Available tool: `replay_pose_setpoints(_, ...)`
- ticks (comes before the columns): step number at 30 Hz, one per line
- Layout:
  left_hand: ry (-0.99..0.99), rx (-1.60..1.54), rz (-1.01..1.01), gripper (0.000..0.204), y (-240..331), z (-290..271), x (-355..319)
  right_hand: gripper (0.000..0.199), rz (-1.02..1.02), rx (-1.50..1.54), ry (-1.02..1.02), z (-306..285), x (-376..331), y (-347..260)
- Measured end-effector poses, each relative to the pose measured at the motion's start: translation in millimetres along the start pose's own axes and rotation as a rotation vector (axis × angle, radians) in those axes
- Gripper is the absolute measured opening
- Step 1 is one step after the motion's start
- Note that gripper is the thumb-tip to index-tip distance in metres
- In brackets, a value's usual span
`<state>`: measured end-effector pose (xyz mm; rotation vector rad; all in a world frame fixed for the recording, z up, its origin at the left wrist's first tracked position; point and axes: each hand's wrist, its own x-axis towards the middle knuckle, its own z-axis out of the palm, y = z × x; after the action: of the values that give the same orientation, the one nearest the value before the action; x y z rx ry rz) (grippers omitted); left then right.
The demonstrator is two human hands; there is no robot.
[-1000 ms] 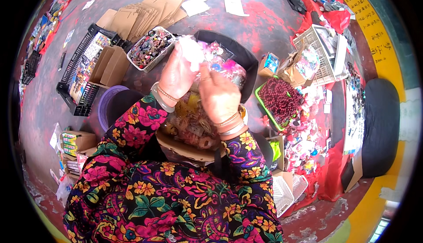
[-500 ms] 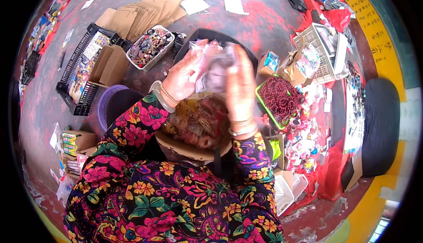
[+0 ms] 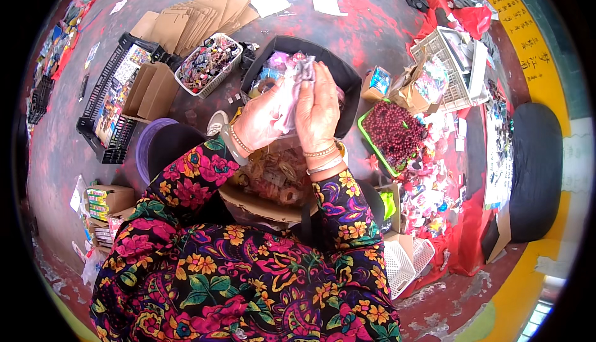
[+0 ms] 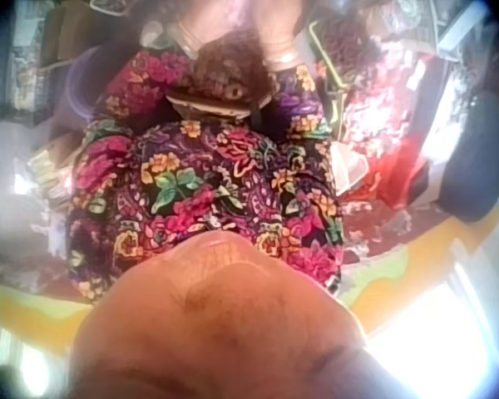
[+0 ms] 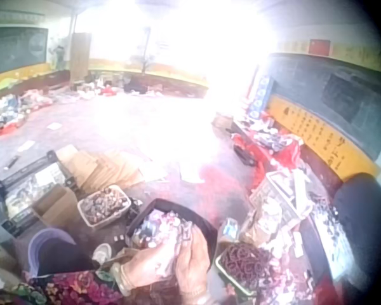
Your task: The person takes various small items, including toy components and stickers, from different containers and places them into small plastic bags by hand.
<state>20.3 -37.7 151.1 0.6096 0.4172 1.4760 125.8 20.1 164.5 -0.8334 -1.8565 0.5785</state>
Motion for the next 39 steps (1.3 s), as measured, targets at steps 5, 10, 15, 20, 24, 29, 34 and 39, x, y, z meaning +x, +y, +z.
replay_pose_setpoints(5, 0.152, 0.283, 0.079, 0.045, 16, 10, -3, 0.031, 0.328, 0.176, -0.054, -10, 6, 20)
replay_pose_setpoints(10, 0.123, -0.081, 0.056, 0.046, 17, 6, -1, 0.032, 0.382, 0.492, 0.191, -27, 18, 39)
replay_pose_setpoints(15, -0.116, -0.360, 0.012, 0.042, 4, 2, 3, 0.036, -0.028, 0.197, -0.102, -19, 8, -2)
replay_pose_setpoints(20, 0.166, -0.423, 0.056, 0.040, 6, -4, 7, 0.035, -0.257, 0.113, -0.242, 10, -8, -12)
replay_pose_setpoints(24, 0.183, -0.363, 0.106, 0.042, 30, -4, 6, 0.031, -0.362, 0.044, -0.324, 8, -14, -25)
replay_pose_setpoints(29, 0.262, -0.239, 0.260, 0.045, 50, -13, 7, 0.031, -0.332, 0.287, -0.360, 10, -23, -30)
replay_pose_setpoints(34, 0.219, -0.279, 0.401, 0.045, 73, -8, 3, 0.022, 0.331, 0.643, -0.603, -2, -37, -15)
replay_pose_setpoints(39, 0.254, -0.048, 0.370, 0.051, 56, -1, 0, 0.035, 0.905, 1.109, -0.536, 8, -36, -19)
